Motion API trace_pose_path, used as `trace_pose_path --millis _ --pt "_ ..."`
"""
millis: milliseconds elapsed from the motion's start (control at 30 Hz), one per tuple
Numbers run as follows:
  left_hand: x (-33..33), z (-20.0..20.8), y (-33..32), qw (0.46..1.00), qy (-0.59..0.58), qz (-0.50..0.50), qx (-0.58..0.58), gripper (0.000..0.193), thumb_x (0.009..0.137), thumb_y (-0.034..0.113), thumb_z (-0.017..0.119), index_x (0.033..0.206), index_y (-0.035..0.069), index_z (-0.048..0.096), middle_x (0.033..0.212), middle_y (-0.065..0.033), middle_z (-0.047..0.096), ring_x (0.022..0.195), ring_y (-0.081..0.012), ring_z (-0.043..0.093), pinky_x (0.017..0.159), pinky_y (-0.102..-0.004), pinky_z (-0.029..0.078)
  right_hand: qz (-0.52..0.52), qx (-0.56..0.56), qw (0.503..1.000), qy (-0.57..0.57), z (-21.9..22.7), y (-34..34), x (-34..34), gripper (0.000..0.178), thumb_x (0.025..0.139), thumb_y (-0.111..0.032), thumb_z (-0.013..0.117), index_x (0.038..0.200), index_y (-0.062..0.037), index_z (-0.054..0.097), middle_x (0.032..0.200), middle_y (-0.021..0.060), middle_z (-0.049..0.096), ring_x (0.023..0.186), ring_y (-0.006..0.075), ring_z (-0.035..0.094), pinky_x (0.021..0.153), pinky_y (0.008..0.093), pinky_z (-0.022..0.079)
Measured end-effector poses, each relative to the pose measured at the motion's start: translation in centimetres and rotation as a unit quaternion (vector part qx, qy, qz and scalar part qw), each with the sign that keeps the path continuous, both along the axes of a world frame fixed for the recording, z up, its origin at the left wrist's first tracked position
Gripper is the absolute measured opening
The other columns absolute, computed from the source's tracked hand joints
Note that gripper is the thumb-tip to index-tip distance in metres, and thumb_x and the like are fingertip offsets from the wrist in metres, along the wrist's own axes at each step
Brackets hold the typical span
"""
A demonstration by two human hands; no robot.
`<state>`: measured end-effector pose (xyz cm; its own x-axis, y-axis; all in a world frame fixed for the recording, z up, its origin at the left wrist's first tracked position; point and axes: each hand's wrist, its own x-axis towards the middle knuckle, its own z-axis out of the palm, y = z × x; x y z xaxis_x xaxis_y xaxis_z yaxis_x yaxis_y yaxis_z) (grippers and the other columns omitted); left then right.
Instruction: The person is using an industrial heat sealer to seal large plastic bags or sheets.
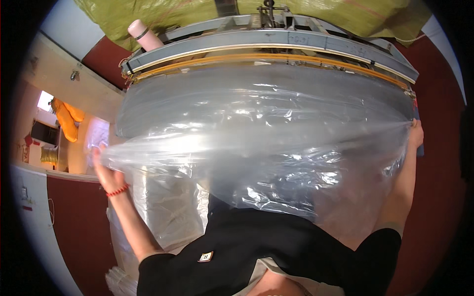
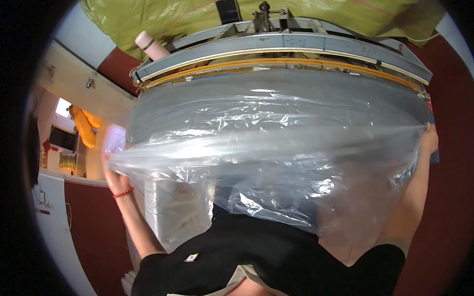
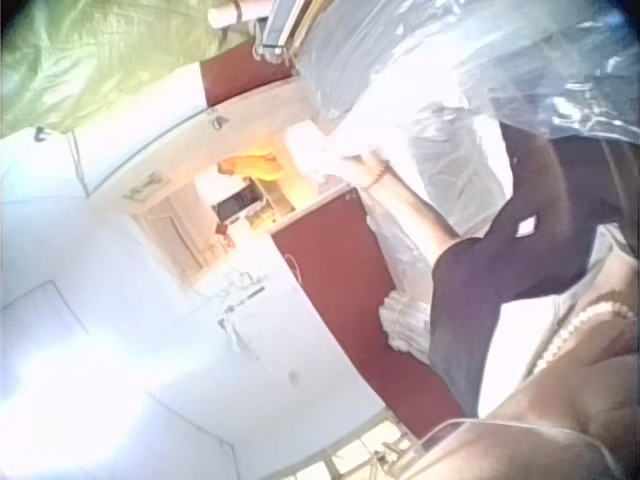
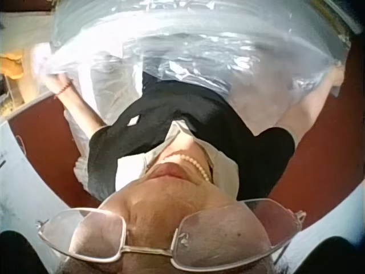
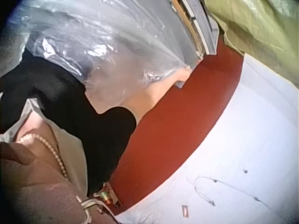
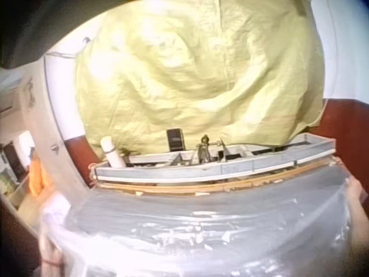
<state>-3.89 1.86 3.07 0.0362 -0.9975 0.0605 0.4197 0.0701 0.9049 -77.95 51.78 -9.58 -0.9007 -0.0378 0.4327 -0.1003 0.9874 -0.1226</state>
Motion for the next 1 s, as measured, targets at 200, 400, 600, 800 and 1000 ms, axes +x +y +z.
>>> trace_pose_path --millis 200,400,600,800,1000 --pt "-0.6 12.4 -9.1 0.876 -0.377 0.116 -0.278 0.025 0.081 0.016 0.047 0.102 0.004 0.054 0.091 -0.007 0.057 0.081 -0.0162 0.054 0.068 -0.0252 0.043 0.043 -0.022 0.999 -0.018 0.1 -1.0 -0.1 0.034 0.088 -0.039 0.034 0.094 -0.0114 0.053 0.089 0.0168 0.059 0.084 0.0392 0.054 0.066 0.046 0.042" --pt "-12.1 6.5 -4.0 0.383 -0.722 0.071 -0.572 0.035 0.07 -0.002 0.049 0.105 0.006 0.053 0.109 -0.0126 0.052 0.106 -0.0317 0.046 0.091 -0.0393 0.035 -0.005 -0.049 0.998 -0.025 0.6 0.4 0.4 0.034 0.088 -0.04 0.034 0.097 -0.0122 0.052 0.092 0.0162 0.058 0.086 0.0382 0.053 0.067 0.0463 0.041" --pt "-2.0 -9.1 -12.7 0.466 -0.841 -0.117 -0.249 0.051 0.076 0.008 0.054 0.124 0.006 0.036 0.118 -0.02 0.045 0.109 -0.0337 0.043 0.088 -0.0374 0.04 0.021 -0.019 0.999 -0.015 -0.3 -0.9 -1.0 0.036 0.087 -0.042 0.033 0.097 -0.0122 0.052 0.09 0.0171 0.058 0.085 0.0385 0.053 0.066 0.0463 0.041" --pt "-10.2 -5.1 -9.1 0.382 -0.893 -0.089 -0.221 0.018 0.078 0.02 0.052 0.074 0.004 0.057 0.079 -0.0175 0.058 0.069 -0.0347 0.057 0.06 -0.0429 0.046 0.042 -0.063 0.997 -0.017 0.3 -0.2 0.3 0.041 0.087 -0.044 0.03 0.095 -0.0093 0.051 0.088 0.0183 0.057 0.084 0.0394 0.052 0.066 0.0452 0.04" --pt "-17.0 -8.2 -7.1 0.57 -0.609 -0.242 -0.495 0.047 0.081 0.023 0.052 0.122 0.003 0.039 0.128 -0.0158 0.036 0.118 -0.0349 0.033 0.099 -0.0382 0.027 0.045 -0.075 0.996 -0.012 0.0 -0.7 -0.3 0.04 0.087 -0.044 0.032 0.095 -0.0102 0.053 0.089 0.0161 0.057 0.082 0.0377 0.052 0.069 0.0423 0.04"
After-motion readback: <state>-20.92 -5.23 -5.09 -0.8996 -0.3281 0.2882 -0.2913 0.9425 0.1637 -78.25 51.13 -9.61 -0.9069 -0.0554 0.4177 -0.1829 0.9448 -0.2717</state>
